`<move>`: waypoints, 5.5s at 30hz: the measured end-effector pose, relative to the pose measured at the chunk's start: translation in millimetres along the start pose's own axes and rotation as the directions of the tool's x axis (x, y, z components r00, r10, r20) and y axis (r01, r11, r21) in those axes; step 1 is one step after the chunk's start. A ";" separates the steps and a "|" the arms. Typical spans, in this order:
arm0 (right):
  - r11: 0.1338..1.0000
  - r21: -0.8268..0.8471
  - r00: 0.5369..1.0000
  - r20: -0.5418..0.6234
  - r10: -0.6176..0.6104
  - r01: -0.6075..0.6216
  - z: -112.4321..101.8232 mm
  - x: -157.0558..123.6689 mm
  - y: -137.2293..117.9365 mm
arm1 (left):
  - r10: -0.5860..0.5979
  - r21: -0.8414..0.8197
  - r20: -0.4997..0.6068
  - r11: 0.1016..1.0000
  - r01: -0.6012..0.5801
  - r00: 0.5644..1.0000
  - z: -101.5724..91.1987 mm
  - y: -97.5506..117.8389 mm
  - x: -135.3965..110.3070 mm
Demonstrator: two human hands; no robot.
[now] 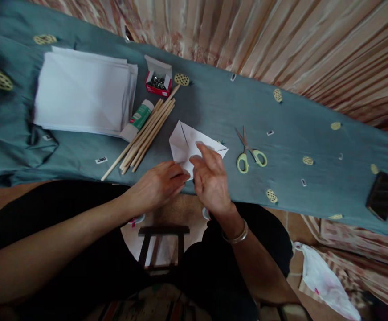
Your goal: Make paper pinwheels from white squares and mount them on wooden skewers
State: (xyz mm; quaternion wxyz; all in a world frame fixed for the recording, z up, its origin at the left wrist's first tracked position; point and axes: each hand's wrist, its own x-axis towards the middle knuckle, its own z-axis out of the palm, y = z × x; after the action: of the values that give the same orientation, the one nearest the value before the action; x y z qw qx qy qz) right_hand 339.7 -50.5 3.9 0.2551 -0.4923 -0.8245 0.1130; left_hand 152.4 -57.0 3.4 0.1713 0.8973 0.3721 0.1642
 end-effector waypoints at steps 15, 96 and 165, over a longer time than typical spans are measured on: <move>0.958 -0.015 0.958 0.013 0.286 -0.286 -31.7 27.7 52.1 | 0.069 0.084 -0.044 0.994 -0.065 0.997 -14.7 -6.7 -3.0; 0.948 0.142 0.957 -0.013 0.289 -0.284 -12.4 -10.4 -2.9 | 0.061 -0.024 -0.041 0.998 -0.062 0.997 6.8 8.0 1.1; 0.992 0.113 0.997 -0.035 0.067 -0.063 -3.5 -18.8 2.9 | 0.012 0.014 -0.052 1.000 -0.012 0.999 9.0 7.6 3.1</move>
State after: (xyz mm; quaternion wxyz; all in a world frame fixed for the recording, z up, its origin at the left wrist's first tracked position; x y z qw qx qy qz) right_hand 350.9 -65.7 -0.3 0.2943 -0.5058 -0.7954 0.1579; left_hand 162.9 -61.5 -0.8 0.1544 0.8961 0.3722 0.1862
